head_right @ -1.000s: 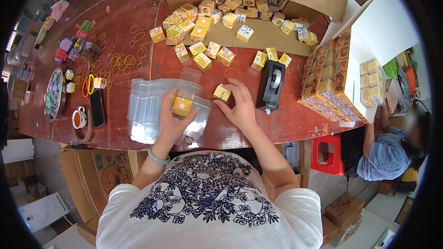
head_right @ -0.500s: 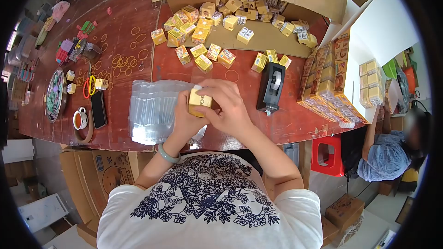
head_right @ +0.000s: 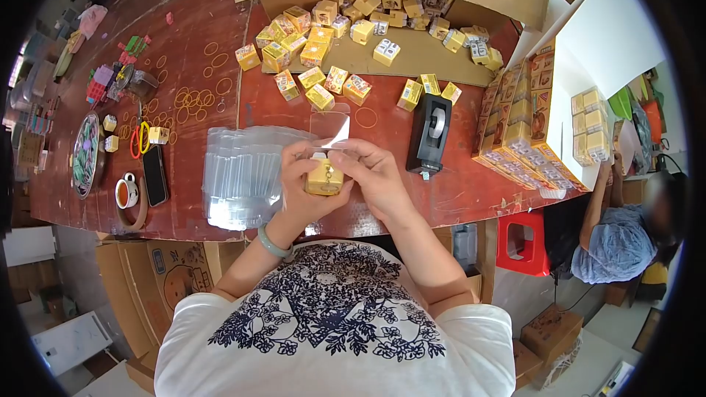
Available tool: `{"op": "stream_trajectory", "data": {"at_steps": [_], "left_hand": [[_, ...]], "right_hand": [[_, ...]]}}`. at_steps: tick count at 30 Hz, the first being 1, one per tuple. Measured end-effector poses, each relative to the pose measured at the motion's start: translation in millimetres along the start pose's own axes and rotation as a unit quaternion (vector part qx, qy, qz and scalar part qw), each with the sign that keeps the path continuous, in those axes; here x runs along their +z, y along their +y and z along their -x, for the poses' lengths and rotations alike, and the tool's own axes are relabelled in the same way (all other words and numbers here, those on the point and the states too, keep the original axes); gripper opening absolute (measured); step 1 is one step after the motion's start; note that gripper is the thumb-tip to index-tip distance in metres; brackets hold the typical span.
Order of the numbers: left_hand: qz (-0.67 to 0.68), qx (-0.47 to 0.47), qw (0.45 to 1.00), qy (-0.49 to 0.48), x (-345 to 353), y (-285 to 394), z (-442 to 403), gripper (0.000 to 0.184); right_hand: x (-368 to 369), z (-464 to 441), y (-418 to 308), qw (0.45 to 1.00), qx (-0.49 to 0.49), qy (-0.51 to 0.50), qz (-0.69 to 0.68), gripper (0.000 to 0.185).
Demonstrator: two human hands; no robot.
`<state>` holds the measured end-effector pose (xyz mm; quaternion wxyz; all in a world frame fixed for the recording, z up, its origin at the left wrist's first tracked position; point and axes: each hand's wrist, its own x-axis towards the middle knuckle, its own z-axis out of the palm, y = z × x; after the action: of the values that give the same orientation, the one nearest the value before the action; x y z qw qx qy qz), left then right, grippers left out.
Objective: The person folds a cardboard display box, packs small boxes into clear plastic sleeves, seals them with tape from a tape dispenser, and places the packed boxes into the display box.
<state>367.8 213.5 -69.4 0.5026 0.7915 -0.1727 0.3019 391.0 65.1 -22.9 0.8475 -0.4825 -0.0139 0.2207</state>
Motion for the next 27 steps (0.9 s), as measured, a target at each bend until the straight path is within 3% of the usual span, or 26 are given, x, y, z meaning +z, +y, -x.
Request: {"op": "stream_trajectory", "data": {"at_steps": [3, 5, 7, 13, 18, 23, 27], "left_hand": [[-0.021, 0.017, 1.0, 0.014, 3.1, -1.4, 5.4, 0.077], [0.054, 0.0, 0.999, 0.0, 4.7, -3.3, 5.6, 0.08], [0.129, -0.018, 0.991, -0.013, 6.1, -4.5, 5.4, 0.084], [0.173, -0.114, 0.977, 0.054, 12.9, 7.5, 9.0, 0.079], [0.105, -0.101, 0.989, -0.015, 8.0, 7.5, 8.3, 0.087], [0.105, -0.111, 0.988, -0.015, 12.9, 9.5, 8.8, 0.088], [0.127, -0.126, 0.984, 0.024, 17.7, 22.7, 1.2, 0.078]], "right_hand": [[2.0, 1.0, 3.9, 0.999, -0.04, -0.01, 0.025, 0.034], [0.8, 0.5, 7.0, 0.967, -0.181, -0.042, 0.172, 0.033], [0.2, -0.5, 8.8, 0.894, -0.315, -0.071, 0.31, 0.031], [6.2, 5.3, -1.5, 0.862, -0.336, -0.061, 0.375, 0.027], [4.7, 5.0, -7.6, 0.907, -0.27, -0.067, 0.315, 0.026], [0.4, 4.7, -3.6, 0.87, -0.325, -0.088, 0.361, 0.024], [-3.8, 4.7, -2.1, 0.844, -0.38, -0.096, 0.366, 0.018]]}}
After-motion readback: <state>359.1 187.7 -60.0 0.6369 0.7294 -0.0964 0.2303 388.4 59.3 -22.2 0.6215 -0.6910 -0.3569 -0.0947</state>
